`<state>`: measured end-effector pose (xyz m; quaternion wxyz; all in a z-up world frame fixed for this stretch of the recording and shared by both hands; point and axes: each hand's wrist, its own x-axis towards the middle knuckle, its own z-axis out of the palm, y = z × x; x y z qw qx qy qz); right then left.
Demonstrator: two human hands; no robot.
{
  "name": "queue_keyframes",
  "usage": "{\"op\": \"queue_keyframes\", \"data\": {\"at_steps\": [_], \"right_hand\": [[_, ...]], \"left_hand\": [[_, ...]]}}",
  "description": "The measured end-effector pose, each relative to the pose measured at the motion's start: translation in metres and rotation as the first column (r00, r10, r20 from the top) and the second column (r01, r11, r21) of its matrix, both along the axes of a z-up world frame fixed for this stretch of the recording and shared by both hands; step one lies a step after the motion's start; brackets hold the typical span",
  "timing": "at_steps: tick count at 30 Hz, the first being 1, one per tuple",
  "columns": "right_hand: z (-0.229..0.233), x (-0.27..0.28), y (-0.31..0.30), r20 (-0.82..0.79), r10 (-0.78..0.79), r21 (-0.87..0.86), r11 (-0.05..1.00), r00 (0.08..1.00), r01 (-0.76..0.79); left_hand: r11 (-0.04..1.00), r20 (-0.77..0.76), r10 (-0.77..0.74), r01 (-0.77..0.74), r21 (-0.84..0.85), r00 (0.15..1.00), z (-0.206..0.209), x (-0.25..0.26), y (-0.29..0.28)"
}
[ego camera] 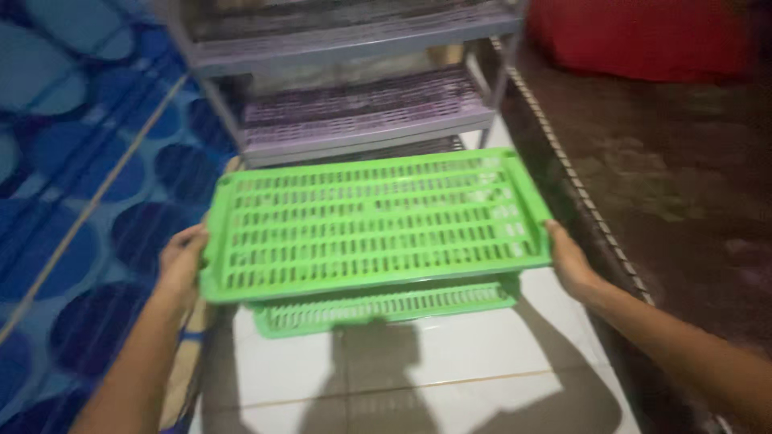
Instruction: The person assembles a green plastic dish rack by inserting vertical support poles into the corners of perforated trays. They stack the trays and secure them with the poles, then place the completed green rack next to a purple rack.
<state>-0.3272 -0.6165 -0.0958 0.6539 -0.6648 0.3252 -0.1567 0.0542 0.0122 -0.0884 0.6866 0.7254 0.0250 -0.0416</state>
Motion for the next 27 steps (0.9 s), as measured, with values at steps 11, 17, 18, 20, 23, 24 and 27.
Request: {"op": "queue_keyframes", "data": {"at_steps": [11,17,18,20,23,24,27], "right_hand": [[-0.048,-0.005,-0.074,-0.102,0.206,-0.702,0.679,0.973,-0.217],[-0.023,0.007,-0.070,-0.297,0.097,-0.750,0.592,0.950,-0.295],[-0.018,0.010,-0.069,-0.326,0.077,-0.759,0.572,0.942,-0.309],[-0.011,0.019,-0.064,-0.368,0.047,-0.776,0.534,0.928,-0.335],[0.000,0.034,-0.053,-0.416,0.016,-0.795,0.478,0.909,-0.372],[0.005,0.038,-0.048,-0.435,0.003,-0.801,0.456,0.901,-0.388],[0.027,0.055,-0.029,-0.479,-0.022,-0.817,0.378,0.878,-0.436]], "left_hand": [[0.944,-0.193,-0.260,0.207,-0.257,0.946,-0.022,-0.067,0.023],[0.891,-0.174,-0.427,0.380,-0.249,0.887,0.009,-0.100,0.024],[0.891,-0.189,-0.430,0.382,-0.244,0.883,0.014,-0.105,0.021],[0.894,-0.222,-0.429,0.375,-0.247,0.876,0.023,-0.112,0.014],[0.900,-0.252,-0.421,0.367,-0.234,0.871,0.029,-0.118,0.005],[0.902,-0.248,-0.424,0.380,-0.207,0.871,0.027,-0.119,0.003],[0.875,-0.185,-0.458,0.403,-0.268,0.870,0.014,-0.117,-0.003]]}}
